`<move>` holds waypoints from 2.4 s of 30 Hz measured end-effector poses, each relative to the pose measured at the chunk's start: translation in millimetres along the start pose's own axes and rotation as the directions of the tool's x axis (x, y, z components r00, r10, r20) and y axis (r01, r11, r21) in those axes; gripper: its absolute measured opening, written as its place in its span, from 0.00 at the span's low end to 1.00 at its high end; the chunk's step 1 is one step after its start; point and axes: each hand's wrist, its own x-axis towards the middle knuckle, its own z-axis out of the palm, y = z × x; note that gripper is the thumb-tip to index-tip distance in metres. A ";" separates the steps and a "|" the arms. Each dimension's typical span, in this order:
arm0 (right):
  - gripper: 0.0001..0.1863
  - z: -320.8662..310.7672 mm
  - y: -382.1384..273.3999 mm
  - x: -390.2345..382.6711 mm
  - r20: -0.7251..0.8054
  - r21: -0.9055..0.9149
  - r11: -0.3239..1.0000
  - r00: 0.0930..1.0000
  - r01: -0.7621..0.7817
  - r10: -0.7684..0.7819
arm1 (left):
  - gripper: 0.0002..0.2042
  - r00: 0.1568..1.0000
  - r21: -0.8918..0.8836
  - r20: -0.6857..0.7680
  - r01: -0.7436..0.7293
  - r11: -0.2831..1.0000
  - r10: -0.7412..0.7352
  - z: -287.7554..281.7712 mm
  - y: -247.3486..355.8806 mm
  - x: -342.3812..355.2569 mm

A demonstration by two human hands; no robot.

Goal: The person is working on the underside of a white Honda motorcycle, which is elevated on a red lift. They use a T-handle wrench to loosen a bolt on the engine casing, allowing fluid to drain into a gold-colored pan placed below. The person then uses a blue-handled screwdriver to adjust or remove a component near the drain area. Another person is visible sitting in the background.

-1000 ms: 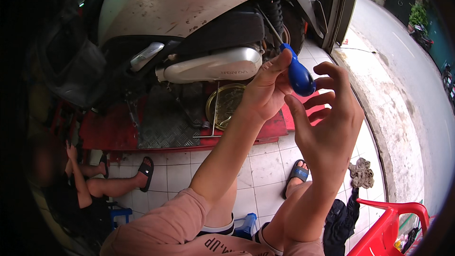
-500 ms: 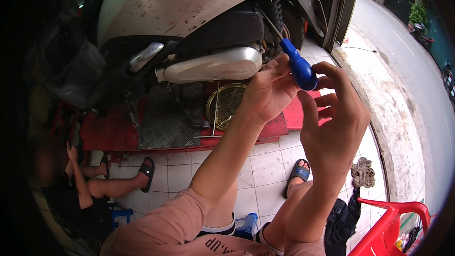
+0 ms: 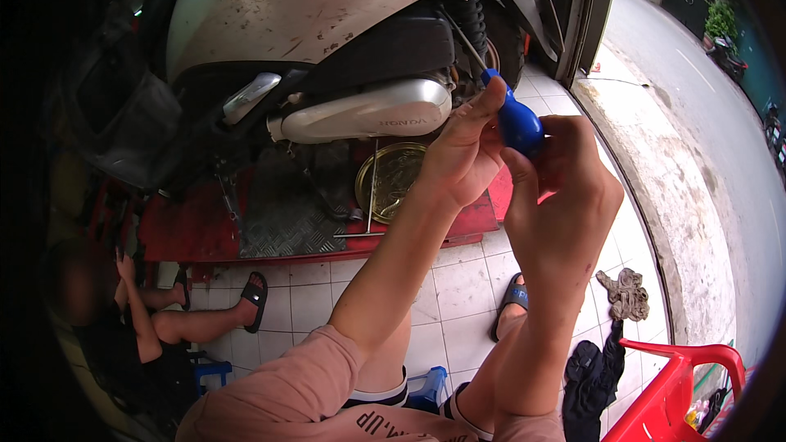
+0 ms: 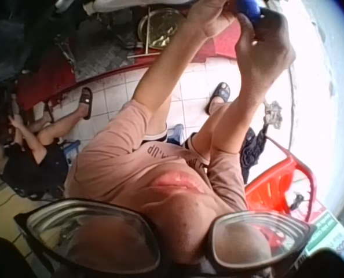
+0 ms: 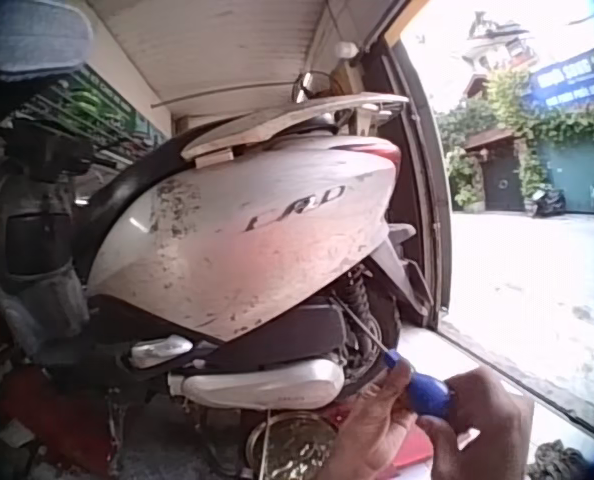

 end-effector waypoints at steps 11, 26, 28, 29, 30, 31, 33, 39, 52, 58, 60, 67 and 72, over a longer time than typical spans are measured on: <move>0.13 -4.1 0.4 2.6 0.044 -0.020 0.999 0.999 -0.030 0.031 | 0.15 0.996 -0.058 0.077 -0.030 0.998 0.034 -13.7 -8.8 5.2; 0.13 -2.0 6.2 -1.9 0.048 0.011 0.999 0.998 0.038 -0.039 | 0.15 0.984 -0.151 0.179 0.025 0.988 0.003 -11.5 -7.9 8.3; 0.09 0.3 6.1 -2.6 0.056 -0.017 1.000 0.998 0.003 -0.002 | 0.16 0.958 -0.227 0.285 0.040 0.973 0.027 -9.5 -9.0 8.7; 0.07 1.4 7.0 -2.9 0.059 -0.034 0.999 0.998 -0.016 0.018 | 0.18 0.940 -0.280 0.340 0.056 0.959 0.044 -3.8 -7.2 5.6; 0.06 2.0 9.6 -3.5 0.096 -0.013 0.999 0.995 -0.038 0.039 | 0.19 0.929 -0.360 0.365 0.083 0.929 0.058 -5.9 -9.2 5.7; 0.06 2.5 9.7 -3.7 0.137 0.015 0.998 0.989 -0.054 0.052 | 0.20 0.919 -0.432 0.387 0.102 0.896 0.082 -6.8 -7.7 5.2; 0.10 11.7 8.7 -6.8 0.134 0.163 0.983 0.989 -0.087 0.066 | 0.22 0.871 -0.510 0.474 0.155 0.846 0.127 -12.2 -5.8 7.7; 0.11 8.5 1.4 -4.1 0.068 0.065 0.993 0.993 -0.099 0.094 | 0.19 0.913 -0.401 0.385 0.034 0.915 0.135 -13.9 -14.6 9.2; 0.17 21.4 17.2 -0.3 -0.098 0.008 0.997 0.993 -0.071 0.071 | 0.16 0.959 -0.447 0.274 0.059 0.893 0.073 10.8 -8.4 4.3; 0.15 17.4 5.6 0.2 -0.115 -0.042 0.997 0.991 -0.071 0.066 | 0.12 0.994 -0.252 0.113 0.026 0.967 0.003 -3.6 -10.3 8.6; 0.13 18.2 4.1 2.0 -0.127 -0.039 0.998 0.990 0.048 -0.053 | 0.12 0.999 -0.115 0.045 0.029 0.993 -0.024 -4.1 -4.7 9.3; 0.21 17.5 23.0 8.4 -0.141 -0.145 0.983 0.986 -0.109 0.088 | 0.15 0.980 -0.230 0.199 0.047 0.972 -0.001 6.8 -4.3 2.2; 0.24 9.8 22.2 4.3 0.059 0.118 0.970 0.977 -0.211 0.205 | 0.15 0.974 -0.469 0.217 0.047 0.882 0.064 -7.5 -11.7 6.8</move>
